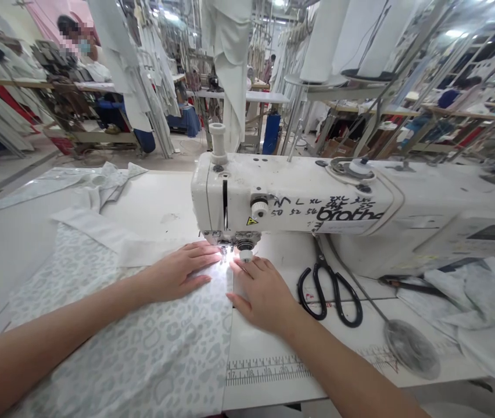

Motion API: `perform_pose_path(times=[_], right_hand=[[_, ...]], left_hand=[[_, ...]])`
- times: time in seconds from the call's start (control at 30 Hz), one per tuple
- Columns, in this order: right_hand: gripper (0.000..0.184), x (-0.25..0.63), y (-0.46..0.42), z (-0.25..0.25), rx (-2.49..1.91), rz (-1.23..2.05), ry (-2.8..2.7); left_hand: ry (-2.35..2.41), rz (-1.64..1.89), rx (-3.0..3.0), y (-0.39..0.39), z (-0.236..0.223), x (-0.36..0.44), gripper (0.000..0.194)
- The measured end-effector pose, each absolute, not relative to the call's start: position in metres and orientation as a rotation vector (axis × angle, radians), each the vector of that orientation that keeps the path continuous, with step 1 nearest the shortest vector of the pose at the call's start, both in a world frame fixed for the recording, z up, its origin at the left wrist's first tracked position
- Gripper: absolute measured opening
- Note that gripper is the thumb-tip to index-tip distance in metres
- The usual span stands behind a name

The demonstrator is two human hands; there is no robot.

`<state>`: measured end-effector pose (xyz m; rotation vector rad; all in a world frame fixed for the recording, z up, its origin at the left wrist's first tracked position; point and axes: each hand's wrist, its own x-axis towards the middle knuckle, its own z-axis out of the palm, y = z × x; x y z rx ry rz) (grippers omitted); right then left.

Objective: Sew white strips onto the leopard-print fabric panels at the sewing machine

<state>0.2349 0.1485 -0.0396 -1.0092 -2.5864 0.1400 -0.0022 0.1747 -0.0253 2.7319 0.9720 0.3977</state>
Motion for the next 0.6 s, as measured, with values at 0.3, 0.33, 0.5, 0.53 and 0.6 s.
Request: perform_pose_path(times=[0.3,0.33,0.5,0.53,0.6], right_hand=[[0.051,0.2327,0.1488,-0.0398,-1.011,0.137,-2.630],[0.051,0.2331,0.1489,-0.0398,-1.014,0.137,-2.629],[0.050,0.2344,0.1490,-0.0406,-1.018,0.156,-2.631],[0.049,0.2343,0.1493,-0.0406,-1.017,0.159,-2.628],[0.045,0.2342,0.1503,-0.0392,-1.017,0.167,-2.611]], left_hand=[[0.973,0.401,2.712,0.1763,-0.0251,-0.0023,0.036],[0.972,0.404,2.711,0.1767,-0.0253,-0.0023,0.036],[0.986,0.397,2.715,0.1790,-0.0251,-0.0017,0.036],[0.988,0.392,2.715,0.1794,-0.0249,-0.0015,0.036],[0.976,0.386,2.713,0.1802,-0.0245,-0.0013,0.035]])
